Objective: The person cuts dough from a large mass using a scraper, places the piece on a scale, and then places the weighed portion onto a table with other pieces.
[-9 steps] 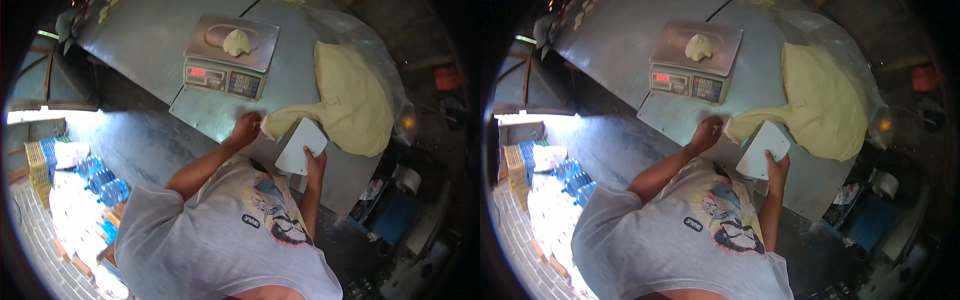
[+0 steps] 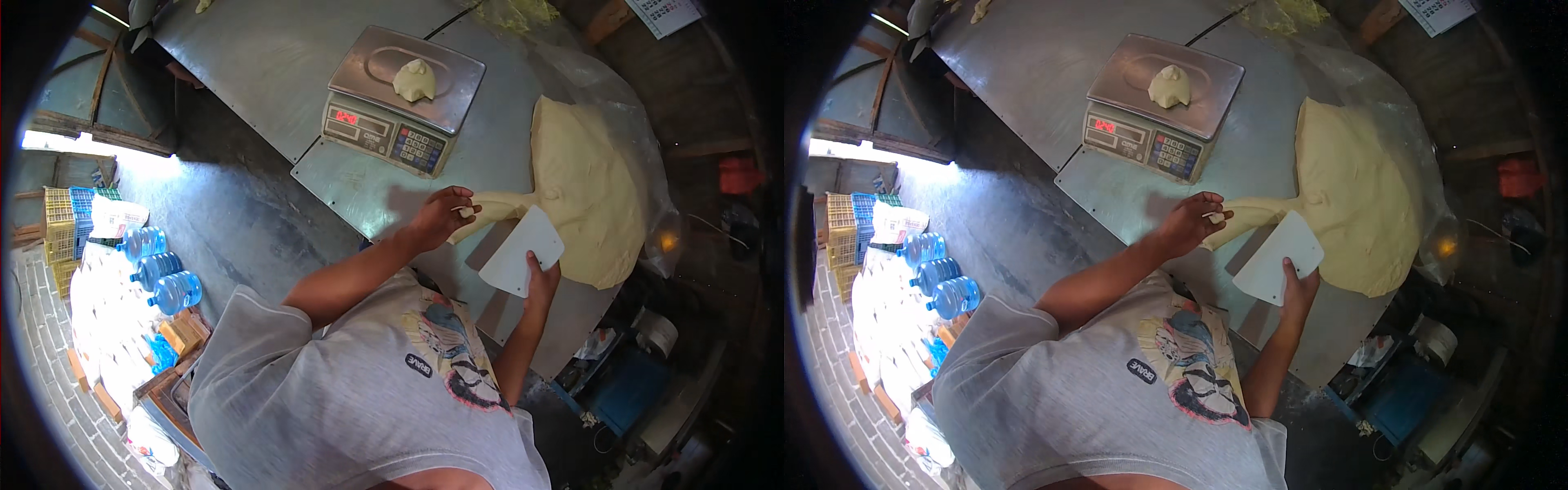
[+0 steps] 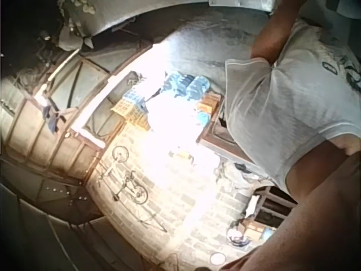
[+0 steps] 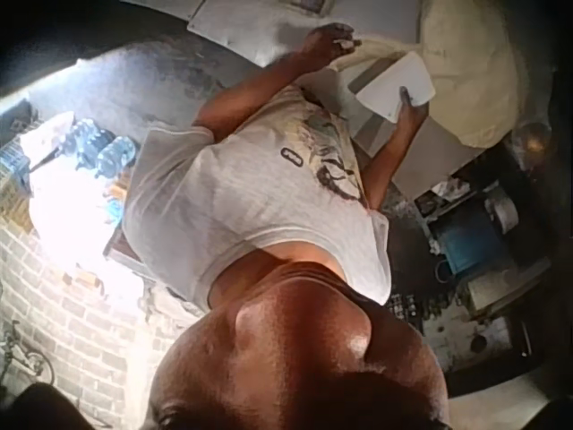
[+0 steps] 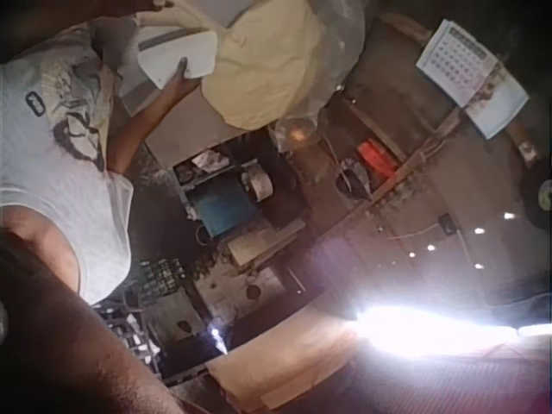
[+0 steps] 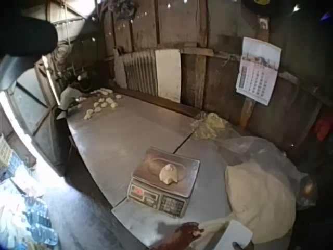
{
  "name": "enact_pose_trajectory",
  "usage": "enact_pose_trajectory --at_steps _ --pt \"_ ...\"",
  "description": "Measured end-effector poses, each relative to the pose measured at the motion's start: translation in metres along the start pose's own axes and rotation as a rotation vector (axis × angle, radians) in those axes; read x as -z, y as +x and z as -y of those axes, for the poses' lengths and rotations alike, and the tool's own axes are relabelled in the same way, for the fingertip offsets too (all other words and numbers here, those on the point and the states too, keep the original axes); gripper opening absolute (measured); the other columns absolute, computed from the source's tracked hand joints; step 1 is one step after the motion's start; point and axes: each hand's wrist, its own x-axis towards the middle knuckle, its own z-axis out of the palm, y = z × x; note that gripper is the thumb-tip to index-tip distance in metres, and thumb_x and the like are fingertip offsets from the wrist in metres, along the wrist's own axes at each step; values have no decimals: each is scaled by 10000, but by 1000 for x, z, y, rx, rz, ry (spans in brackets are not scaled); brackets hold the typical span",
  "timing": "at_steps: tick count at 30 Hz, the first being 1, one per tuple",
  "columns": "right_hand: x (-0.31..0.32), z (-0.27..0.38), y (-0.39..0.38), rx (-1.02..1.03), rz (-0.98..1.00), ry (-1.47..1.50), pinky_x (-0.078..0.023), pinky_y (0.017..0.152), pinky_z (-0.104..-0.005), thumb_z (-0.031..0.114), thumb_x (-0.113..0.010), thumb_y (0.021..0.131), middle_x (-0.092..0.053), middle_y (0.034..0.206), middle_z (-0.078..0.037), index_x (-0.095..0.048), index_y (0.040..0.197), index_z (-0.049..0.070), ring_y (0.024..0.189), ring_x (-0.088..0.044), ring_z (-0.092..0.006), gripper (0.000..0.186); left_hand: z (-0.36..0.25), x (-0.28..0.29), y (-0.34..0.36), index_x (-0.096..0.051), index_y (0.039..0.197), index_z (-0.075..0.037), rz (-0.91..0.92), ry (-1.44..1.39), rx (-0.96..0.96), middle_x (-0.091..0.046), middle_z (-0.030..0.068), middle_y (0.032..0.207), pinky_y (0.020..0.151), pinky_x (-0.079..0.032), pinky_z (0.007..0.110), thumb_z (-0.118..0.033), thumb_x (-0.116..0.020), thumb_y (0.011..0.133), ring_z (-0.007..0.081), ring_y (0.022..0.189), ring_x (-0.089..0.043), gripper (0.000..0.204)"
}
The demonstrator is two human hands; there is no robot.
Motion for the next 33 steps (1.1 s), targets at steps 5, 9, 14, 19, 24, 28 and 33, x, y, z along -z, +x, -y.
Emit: enact_pose_trajectory --at_steps 5,9,14,19,24,28,33 --pt "7 -17 -10 -32 -46 -59 -424 972 -330 -22 -659 841 -577 1251 -120 -470 1319 -47 1118 -564 -222 515 -39 -39 -5 -519 1088 -1 -175 199 -90 -566 95 1085 882 -509 310 15 -600 848 236 1081 -594 253" --pt "8 -31 -24 -64 -101 -23 -423 974 -326 -17 -655 844 -581 1256 -127 -458 1327 -60 1111 -571 -217 523 -106 -65 24 -507 1117 11 -284 614 -687 -563 136 1050 811 -507 326 32 -558 854 233 969 -600 268" --pt "-4 -18 -30 -179 -139 -103 -414 988 -327 -36 -634 845 -588 1256 -141 -469 1322 -64 1130 -569 -229 506 -160 -10 87 -408 1354 14 -737 1981 -1187 -423 231 1365 1068 -312 540 -21 -585 772 373 1339 -356 609" --pt "10 -26 -24 -1 -183 130 -414 985 -336 -11 -661 833 -599 1231 -140 -482 1305 -64 1114 -574 -231 508 -66 6 56 -383 1405 0 -544 2065 -617 -397 241 1422 1087 -292 577 -80 -547 786 452 1340 -335 645" --pt "1 -28 -27 -87 -151 28 -420 971 -332 -2 -664 833 -620 1188 -129 -505 1280 -61 1082 -588 -223 478 20 65 20 -552 1171 -42 -177 1829 -175 -577 212 1166 912 -462 484 -188 -763 731 396 1093 -554 509" --pt "-7 -43 -19 -37 -21 -149 -441 926 -320 33 -676 838 -647 1125 -114 -551 1224 -57 1030 -603 -201 416 7 62 34 -588 1130 -31 -37 1685 89 -614 200 1113 935 -455 472 -220 -791 698 381 1091 -566 514" --pt "-43 -39 -11 64 81 -161 -448 900 -317 64 -710 810 -656 1098 -119 -565 1184 -54 1009 -603 -199 418 17 72 42 -683 985 -45 -73 1671 -452 -677 166 1014 918 -477 429 -196 -758 737 343 1013 -620 300"
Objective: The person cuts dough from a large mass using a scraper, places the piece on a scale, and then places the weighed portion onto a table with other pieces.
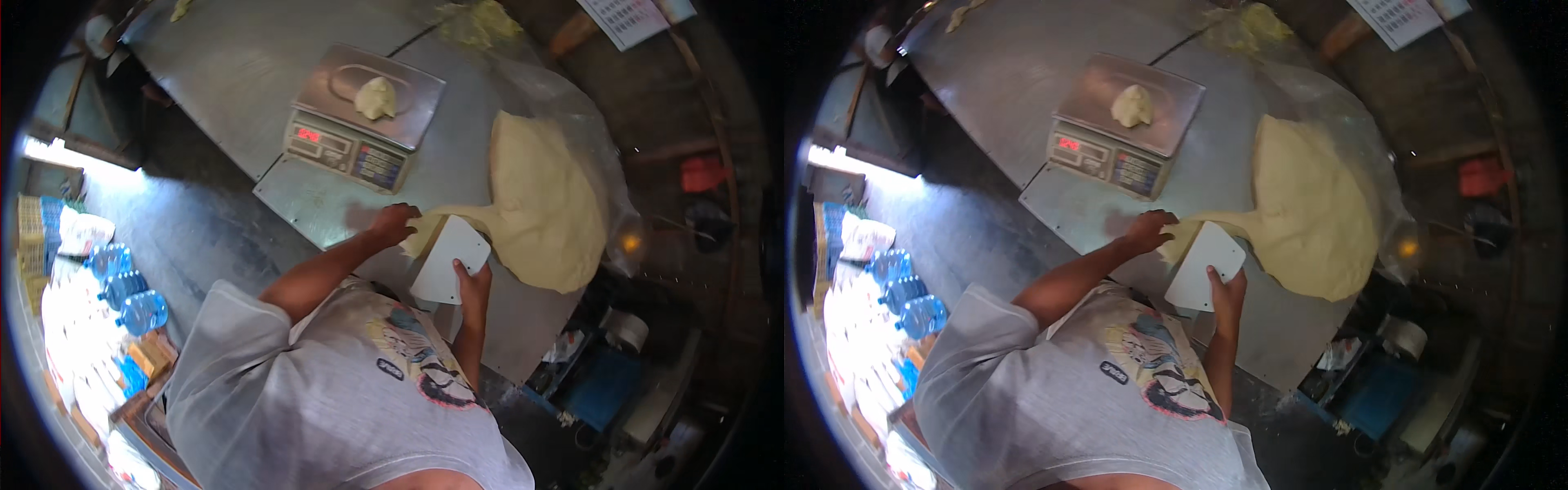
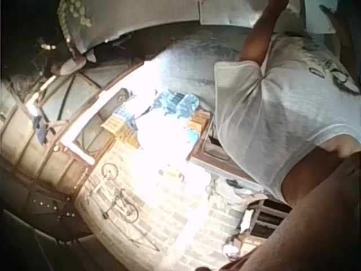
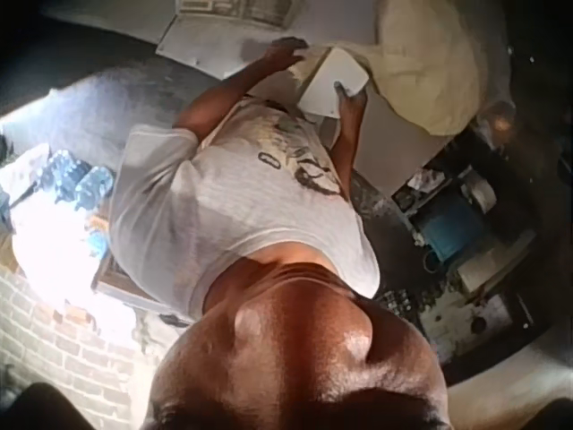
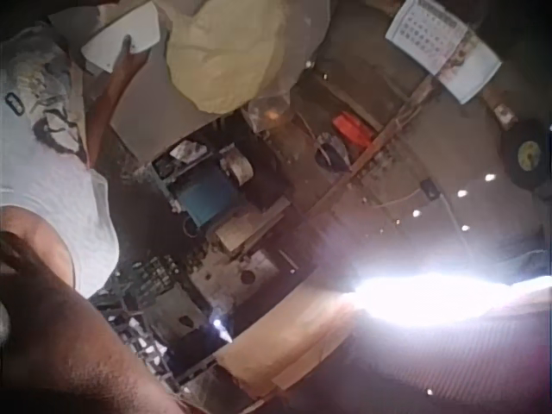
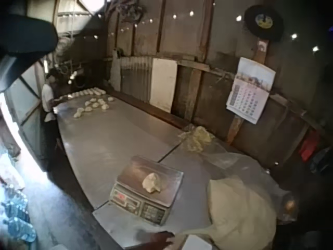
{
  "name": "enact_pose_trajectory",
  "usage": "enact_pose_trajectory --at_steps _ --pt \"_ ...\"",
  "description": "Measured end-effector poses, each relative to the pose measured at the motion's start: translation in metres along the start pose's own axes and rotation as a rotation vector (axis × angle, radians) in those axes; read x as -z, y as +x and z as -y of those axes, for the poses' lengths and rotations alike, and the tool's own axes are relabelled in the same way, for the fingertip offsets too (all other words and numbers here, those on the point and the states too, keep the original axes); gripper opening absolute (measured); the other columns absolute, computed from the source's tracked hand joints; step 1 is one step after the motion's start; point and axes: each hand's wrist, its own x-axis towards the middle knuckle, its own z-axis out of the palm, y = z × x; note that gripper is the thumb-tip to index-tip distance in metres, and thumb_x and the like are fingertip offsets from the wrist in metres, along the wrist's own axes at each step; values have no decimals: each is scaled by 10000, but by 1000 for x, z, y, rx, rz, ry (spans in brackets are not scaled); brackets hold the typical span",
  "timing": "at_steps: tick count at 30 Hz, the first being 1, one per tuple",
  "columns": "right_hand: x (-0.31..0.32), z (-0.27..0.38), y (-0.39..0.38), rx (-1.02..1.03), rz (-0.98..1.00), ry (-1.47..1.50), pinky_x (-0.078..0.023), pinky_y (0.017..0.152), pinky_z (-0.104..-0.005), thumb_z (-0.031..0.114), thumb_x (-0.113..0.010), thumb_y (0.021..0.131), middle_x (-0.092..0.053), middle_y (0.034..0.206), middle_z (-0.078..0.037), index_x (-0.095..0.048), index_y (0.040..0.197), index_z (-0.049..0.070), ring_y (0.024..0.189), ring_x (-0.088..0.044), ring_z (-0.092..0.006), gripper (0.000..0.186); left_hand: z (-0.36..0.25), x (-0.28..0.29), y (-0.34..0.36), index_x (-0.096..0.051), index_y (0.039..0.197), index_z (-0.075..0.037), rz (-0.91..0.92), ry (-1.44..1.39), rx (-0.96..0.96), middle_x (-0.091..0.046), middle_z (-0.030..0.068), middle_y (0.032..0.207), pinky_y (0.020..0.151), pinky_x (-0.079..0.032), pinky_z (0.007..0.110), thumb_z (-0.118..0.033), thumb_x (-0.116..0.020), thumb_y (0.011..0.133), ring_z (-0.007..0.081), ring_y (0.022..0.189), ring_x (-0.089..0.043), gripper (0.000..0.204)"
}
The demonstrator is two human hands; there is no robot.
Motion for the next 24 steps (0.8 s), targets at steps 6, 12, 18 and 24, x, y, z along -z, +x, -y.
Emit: enact_pose_trajectory --at_steps 6,12,18,24 --pt "-46 46 -3 246 86 -476 -499 866 -397 76 -711 791 -664 1059 -231 -551 1172 -45 974 -657 -366 431 13 10 -23 -728 907 -54 -6 57 139 -711 149 905 810 -533 424 -156 -736 743 335 865 -673 194" --pt "-134 2 5 132 204 -962 -515 747 -524 147 -648 833 -671 883 -244 -522 1099 -7 844 -656 -443 333 33 19 -53 -725 876 -36 -91 35 309 -694 172 829 745 -528 448 -158 -707 733 347 785 -666 190" --pt "-127 -14 28 83 289 -833 -510 789 -510 130 -676 815 -667 936 -258 -516 1117 1 901 -641 -460 366 14 33 -46 -542 969 -17 -180 1 251 -635 204 896 725 -518 465 -43 -653 748 398 836 -638 248" --pt "-56 -39 13 200 217 -242 -466 911 -351 46 -688 814 -654 1129 -139 -558 1231 -4 1049 -626 -255 439 19 41 -31 -411 1097 -59 -119 -436 363 -533 67 786 644 -486 311 58 -416 858 138 728 -545 266"
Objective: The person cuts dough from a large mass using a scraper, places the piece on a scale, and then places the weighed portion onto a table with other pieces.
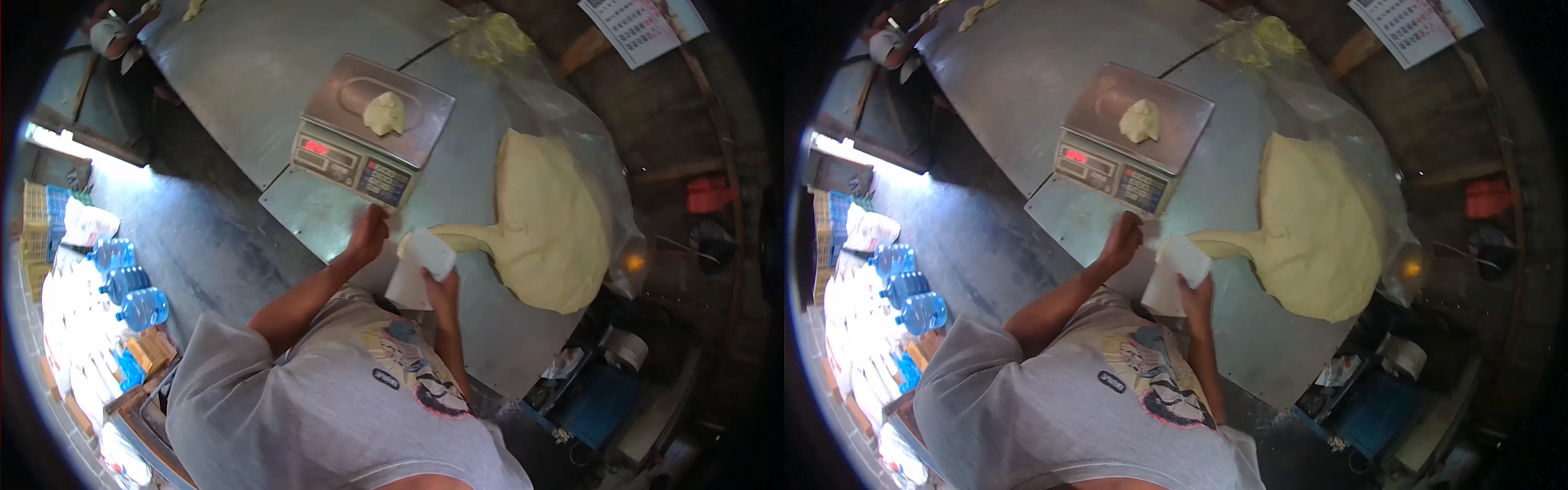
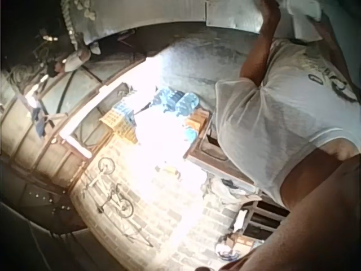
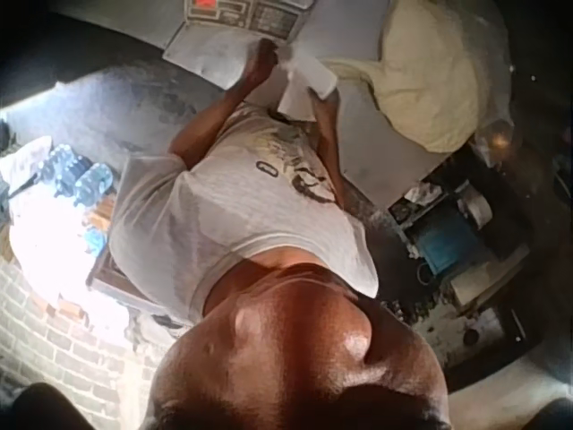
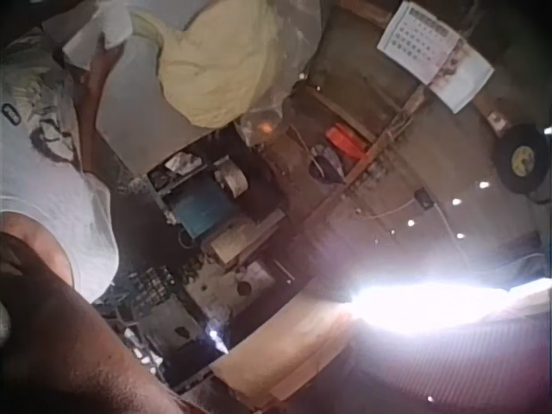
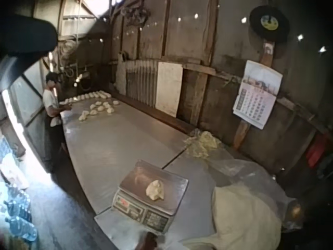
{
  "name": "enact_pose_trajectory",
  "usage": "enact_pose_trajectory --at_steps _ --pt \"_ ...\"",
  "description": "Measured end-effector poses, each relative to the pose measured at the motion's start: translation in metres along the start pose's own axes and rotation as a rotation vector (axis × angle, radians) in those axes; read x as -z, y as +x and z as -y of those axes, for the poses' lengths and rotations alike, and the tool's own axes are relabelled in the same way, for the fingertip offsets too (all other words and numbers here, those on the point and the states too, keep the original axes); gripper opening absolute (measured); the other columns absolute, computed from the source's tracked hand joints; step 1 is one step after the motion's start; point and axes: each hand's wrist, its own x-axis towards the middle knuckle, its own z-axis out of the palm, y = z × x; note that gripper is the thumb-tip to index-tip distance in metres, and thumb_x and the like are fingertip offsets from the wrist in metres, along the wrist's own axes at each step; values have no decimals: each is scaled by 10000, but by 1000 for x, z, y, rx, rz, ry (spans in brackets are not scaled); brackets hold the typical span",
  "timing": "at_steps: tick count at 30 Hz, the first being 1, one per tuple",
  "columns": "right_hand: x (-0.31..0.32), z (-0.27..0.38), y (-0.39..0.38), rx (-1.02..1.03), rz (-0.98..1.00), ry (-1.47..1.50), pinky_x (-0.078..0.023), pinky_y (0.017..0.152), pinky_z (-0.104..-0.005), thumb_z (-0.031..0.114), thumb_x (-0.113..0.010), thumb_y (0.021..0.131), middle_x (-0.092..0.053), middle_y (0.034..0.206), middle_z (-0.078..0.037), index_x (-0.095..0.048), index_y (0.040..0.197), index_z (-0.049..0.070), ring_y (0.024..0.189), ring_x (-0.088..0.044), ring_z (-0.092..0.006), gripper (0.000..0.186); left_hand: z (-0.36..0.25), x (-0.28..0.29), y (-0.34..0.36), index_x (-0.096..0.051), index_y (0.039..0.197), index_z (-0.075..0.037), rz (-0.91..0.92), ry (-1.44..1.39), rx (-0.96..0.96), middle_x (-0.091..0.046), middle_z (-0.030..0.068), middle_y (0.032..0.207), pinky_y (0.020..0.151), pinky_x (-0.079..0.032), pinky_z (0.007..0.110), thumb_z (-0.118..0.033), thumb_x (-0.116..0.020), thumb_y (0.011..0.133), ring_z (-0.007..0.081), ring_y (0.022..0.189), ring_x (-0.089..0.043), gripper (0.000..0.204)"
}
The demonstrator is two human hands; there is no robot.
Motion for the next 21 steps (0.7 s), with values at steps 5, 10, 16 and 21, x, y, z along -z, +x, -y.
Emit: enact_pose_trajectory --at_steps 5,10,16,21 --pt "53 8 -17 -303 -174 358 -458 923 -332 5 -649 853 -627 1183 -96 -527 1275 -21 1069 -595 -215 441 -38 -12 23 -475 1120 -47 -32 -380 -332 -493 28 724 592 -380 266 -129 -461 941 95 667 -445 198" --pt "80 7 -20 -342 -312 365 -447 946 -339 -3 -641 860 -591 1243 -115 -463 1331 -41 1107 -576 -220 505 -114 11 64 -478 1156 -17 -212 15 -340 -543 134 922 719 -469 365 -178 -671 851 234 837 -545 395" --pt "69 36 -16 -381 -327 405 -432 970 -351 11 -652 858 -586 1253 -127 -457 1342 -38 1129 -566 -236 524 -176 32 103 -446 1273 -58 -508 458 -836 -438 219 1263 972 -401 473 -66 -690 754 407 1164 -440 574" --pt "55 33 -13 -349 -261 415 -430 969 -346 29 -667 853 -582 1258 -130 -455 1344 -36 1125 -566 -237 538 -139 39 127 -275 1458 -40 -461 822 -462 -368 249 1426 1063 -330 544 -60 -617 813 467 1337 -308 731"
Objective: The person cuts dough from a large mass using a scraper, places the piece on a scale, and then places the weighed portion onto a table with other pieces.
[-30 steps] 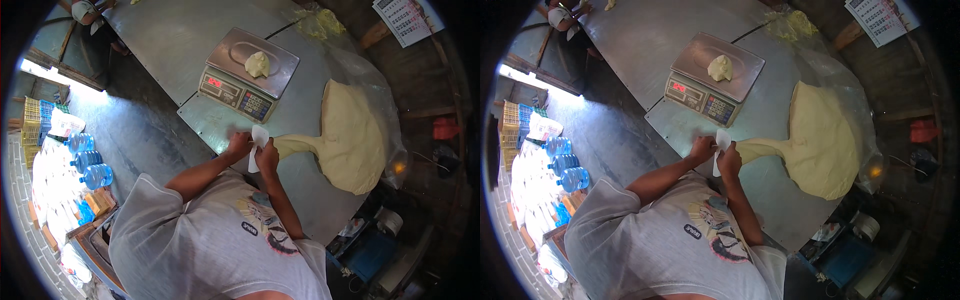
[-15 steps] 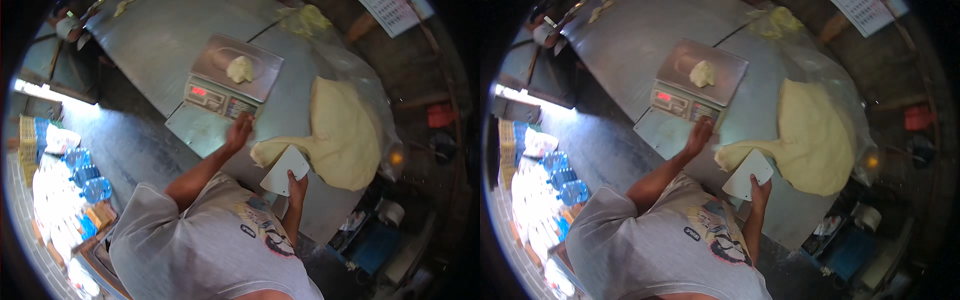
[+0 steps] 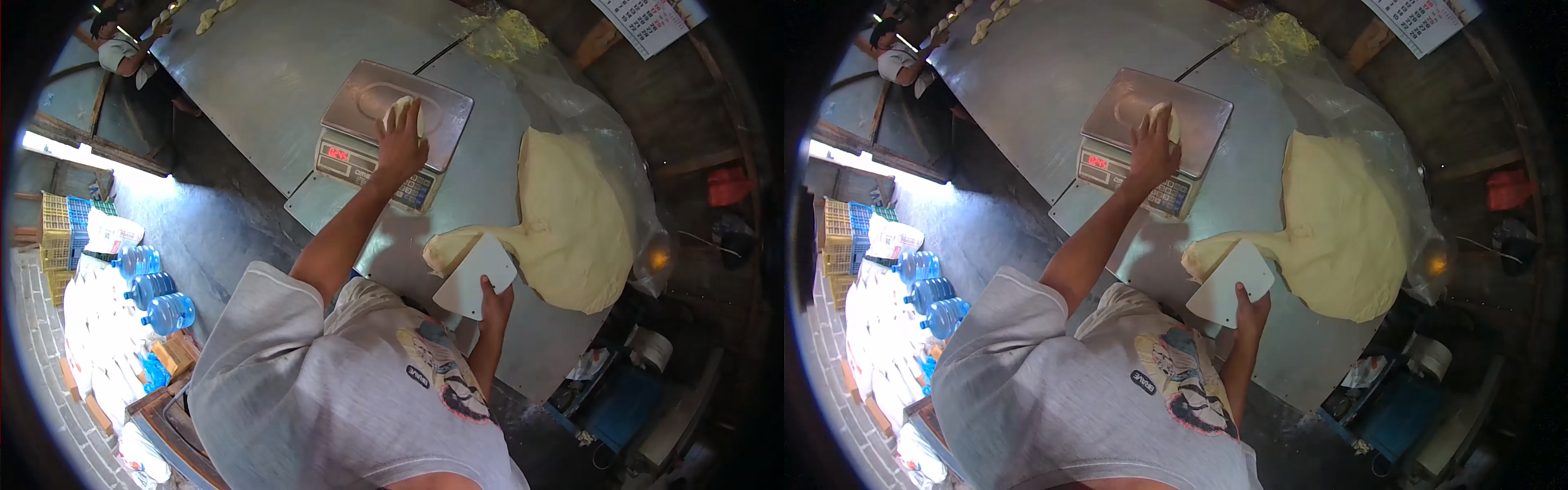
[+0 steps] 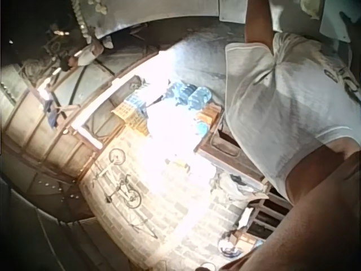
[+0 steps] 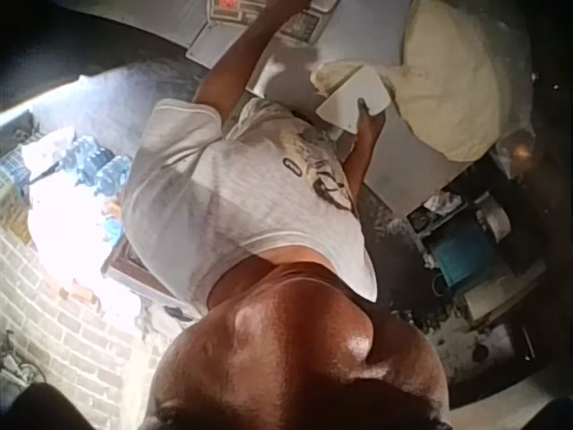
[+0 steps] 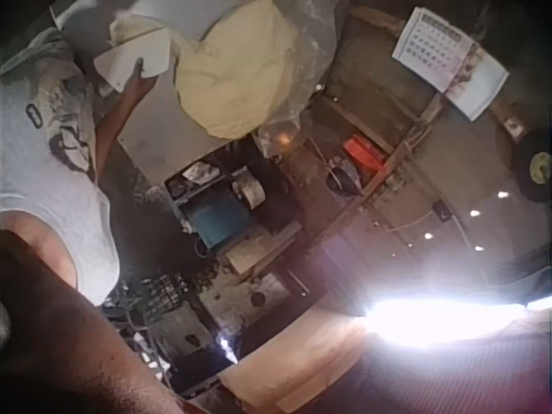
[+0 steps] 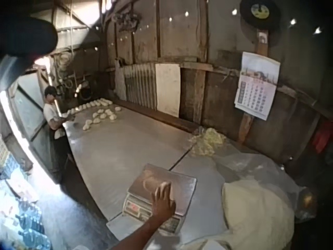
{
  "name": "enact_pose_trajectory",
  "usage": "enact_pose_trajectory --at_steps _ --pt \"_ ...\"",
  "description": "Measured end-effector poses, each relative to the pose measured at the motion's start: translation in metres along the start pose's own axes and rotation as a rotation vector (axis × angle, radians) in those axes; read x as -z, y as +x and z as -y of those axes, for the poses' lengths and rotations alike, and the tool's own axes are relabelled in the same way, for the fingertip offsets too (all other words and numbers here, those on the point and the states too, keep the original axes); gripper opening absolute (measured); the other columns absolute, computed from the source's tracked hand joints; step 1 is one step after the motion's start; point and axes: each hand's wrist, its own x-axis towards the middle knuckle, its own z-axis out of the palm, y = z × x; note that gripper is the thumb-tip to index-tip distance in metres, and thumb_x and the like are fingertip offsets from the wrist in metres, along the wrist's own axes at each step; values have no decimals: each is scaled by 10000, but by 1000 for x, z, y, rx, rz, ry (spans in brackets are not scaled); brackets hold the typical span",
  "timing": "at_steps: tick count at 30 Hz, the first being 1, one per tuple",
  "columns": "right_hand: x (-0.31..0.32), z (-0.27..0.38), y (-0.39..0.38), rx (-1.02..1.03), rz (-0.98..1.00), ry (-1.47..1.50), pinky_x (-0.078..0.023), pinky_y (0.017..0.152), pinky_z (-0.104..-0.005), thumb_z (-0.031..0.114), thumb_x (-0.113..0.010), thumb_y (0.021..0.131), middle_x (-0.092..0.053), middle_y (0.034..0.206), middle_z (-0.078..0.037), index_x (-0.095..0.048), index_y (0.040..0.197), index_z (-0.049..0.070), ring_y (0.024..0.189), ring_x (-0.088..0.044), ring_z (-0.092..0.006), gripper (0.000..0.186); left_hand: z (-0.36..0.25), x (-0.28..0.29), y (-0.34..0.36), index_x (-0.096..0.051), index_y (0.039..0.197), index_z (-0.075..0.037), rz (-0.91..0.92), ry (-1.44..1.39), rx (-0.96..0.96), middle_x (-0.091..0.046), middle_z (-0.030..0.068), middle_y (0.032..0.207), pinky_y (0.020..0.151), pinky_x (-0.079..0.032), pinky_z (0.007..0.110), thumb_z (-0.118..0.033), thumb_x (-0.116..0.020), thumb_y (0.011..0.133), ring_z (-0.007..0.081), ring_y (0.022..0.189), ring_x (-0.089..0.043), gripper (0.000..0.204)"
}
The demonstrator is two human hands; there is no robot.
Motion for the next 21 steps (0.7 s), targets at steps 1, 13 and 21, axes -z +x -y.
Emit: enact_pose_trajectory --at_steps 1,13,21 --pt "-1 -2 -2 -1 -4 9 -430 969 -346 29 -667 853 -582 1258 -130 -455 1344 -36 1125 -566 -237 538 7 -6 -7 -275 1458 -40 3 3 -9 -368 249 1426 1063 -330 544 -60 -617 813 467 1337 -308 731" --pt "25 -3 -8 31 -91 51 -439 951 -344 39 -669 859 -611 1209 -112 -497 1303 -38 1089 -586 -222 482 -3 5 -68 -575 1130 -21 289 -511 51 -642 214 1001 772 -507 459 -122 -644 828 399 908 -631 326" --pt "10 15 -10 42 47 150 -444 952 -353 89 -679 864 -583 1241 -101 -457 1342 -27 1078 -589 -218 539 -10 -63 -185 -671 936 -38 633 -385 208 -674 134 888 817 -513 416 -221 -808 696 316 872 -649 332"
